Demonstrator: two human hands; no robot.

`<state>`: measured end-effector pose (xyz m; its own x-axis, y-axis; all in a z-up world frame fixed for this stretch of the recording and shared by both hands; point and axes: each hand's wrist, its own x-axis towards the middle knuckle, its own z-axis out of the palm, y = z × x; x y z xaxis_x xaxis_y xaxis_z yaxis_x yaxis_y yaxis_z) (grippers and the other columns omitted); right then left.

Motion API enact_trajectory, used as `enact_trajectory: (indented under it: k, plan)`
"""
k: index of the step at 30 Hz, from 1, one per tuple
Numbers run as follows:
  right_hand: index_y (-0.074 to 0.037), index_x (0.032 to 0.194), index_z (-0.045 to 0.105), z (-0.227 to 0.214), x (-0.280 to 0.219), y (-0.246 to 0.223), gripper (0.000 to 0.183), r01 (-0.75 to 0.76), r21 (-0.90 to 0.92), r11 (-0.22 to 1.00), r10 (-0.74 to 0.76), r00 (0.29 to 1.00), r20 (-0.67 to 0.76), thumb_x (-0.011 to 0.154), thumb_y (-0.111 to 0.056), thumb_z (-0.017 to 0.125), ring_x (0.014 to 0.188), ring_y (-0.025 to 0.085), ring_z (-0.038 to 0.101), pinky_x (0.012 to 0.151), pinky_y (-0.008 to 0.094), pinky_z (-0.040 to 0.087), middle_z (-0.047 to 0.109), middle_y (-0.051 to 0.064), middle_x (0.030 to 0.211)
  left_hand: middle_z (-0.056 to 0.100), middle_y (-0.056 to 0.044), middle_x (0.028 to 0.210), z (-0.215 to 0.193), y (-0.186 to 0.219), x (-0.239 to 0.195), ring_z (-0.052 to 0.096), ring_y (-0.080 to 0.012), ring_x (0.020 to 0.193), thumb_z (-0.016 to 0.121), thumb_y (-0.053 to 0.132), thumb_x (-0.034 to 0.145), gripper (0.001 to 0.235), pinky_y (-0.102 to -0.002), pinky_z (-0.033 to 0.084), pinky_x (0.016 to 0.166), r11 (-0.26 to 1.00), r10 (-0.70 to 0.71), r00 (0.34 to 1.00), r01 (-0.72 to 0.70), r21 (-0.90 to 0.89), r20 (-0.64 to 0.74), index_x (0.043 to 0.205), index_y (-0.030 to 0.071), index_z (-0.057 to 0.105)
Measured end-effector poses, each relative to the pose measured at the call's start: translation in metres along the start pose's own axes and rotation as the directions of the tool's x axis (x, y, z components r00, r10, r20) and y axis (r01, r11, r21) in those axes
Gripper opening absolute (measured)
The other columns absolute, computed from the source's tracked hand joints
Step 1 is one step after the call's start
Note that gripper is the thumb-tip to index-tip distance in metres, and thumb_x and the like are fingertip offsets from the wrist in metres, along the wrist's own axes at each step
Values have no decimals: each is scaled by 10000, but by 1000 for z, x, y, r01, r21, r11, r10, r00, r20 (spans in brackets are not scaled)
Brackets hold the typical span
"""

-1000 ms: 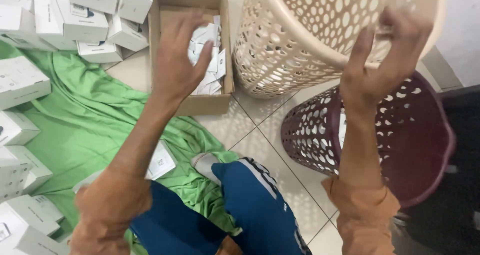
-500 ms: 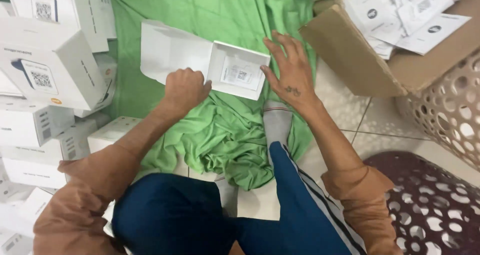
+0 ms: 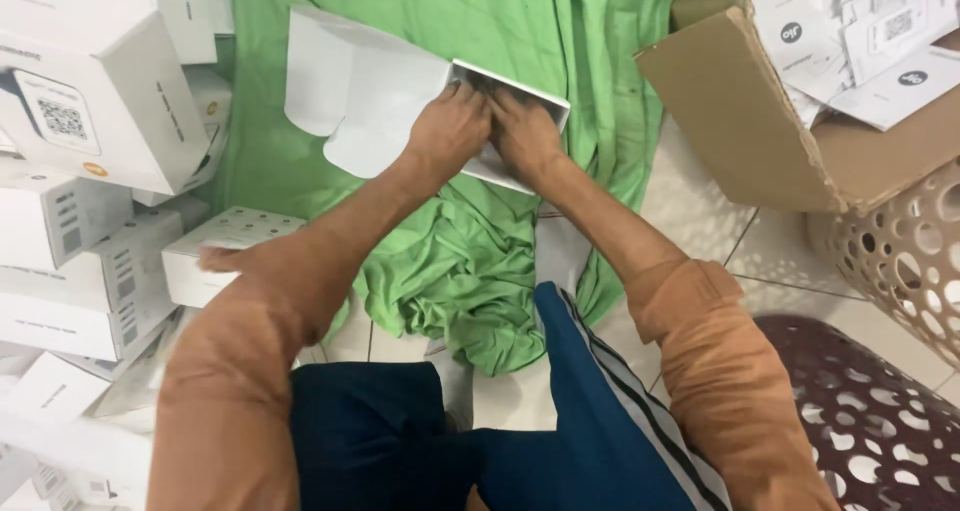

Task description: The person sits on the floor and repeatedly picks up small white boxes, opens them, and places the contents into a brown plastic basket. They then close the empty boxes and set them aside.

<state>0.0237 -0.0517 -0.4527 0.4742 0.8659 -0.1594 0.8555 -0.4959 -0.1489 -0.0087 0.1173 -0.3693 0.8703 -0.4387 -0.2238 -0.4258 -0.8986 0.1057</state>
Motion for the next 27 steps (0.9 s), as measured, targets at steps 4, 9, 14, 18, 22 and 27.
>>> enact_trajectory:
  k: [4, 9, 14, 18, 22, 27]
  plan:
    - [-9, 1325, 664, 10, -10, -2, 498, -103, 187, 977, 117, 991, -66, 875, -212, 599, 1238, 238, 549, 837, 415, 537, 591, 108, 1364, 682, -111, 1067, 29, 12, 7, 605, -277, 1081, 699, 265, 785, 252, -390, 474, 965, 975, 24, 996, -41, 217, 80, 934, 75, 771]
    - [10, 1242, 623, -8, -3, -6, 381, -66, 94, 993, 63, 998, 27, 901, -154, 580, 1299, 281, 557, 824, 420, 549, 589, 142, 1385, 683, -139, 1023, 39, 10, 5, 671, -273, 993, 683, 151, 850, 181, -368, 535, 850, 991, -25, 993, 9, 133, 119, 967, 38, 762]
    - [25, 1416, 499, -45, -4, -26, 530, -387, 410, 826, 372, 920, 119, 927, -172, 553, 1049, 417, 591, 857, 493, 543, 527, 220, 1398, 685, -142, 1020, 40, 8, 2, 707, -261, 944, 699, 129, 810, 272, -353, 573, 798, 995, -35, 995, 26, 98, 92, 1062, 25, 690]
    - [64, 1449, 509, -14, -13, -16, 468, -410, 405, 817, 353, 912, 211, 1012, -101, 515, 1185, 416, 577, 923, 507, 546, 501, 217, 1468, 661, -189, 1069, 33, 19, 2, 735, -306, 882, 703, 78, 827, 454, -384, 608, 717, 987, -136, 990, 137, -89, 22, 1241, -38, 558]
    - [41, 1347, 598, -24, -15, -27, 460, -261, 243, 934, 258, 965, 45, 927, -145, 590, 1261, 397, 517, 1001, 551, 464, 506, 225, 1439, 592, -269, 1193, 31, 22, 1, 732, -383, 878, 697, 26, 827, 498, -430, 617, 691, 890, -267, 956, 292, -350, 120, 1277, -51, 495]
    - [-22, 1234, 649, 5, -9, -20, 360, -285, 241, 928, 266, 958, 109, 888, -104, 706, 1350, 451, 422, 1016, 640, 420, 424, 282, 1482, 471, -383, 1326, 43, 15, 11, 719, -439, 886, 672, -25, 833, 532, -461, 611, 700, 820, -301, 948, 315, -477, 108, 1314, -35, 445]
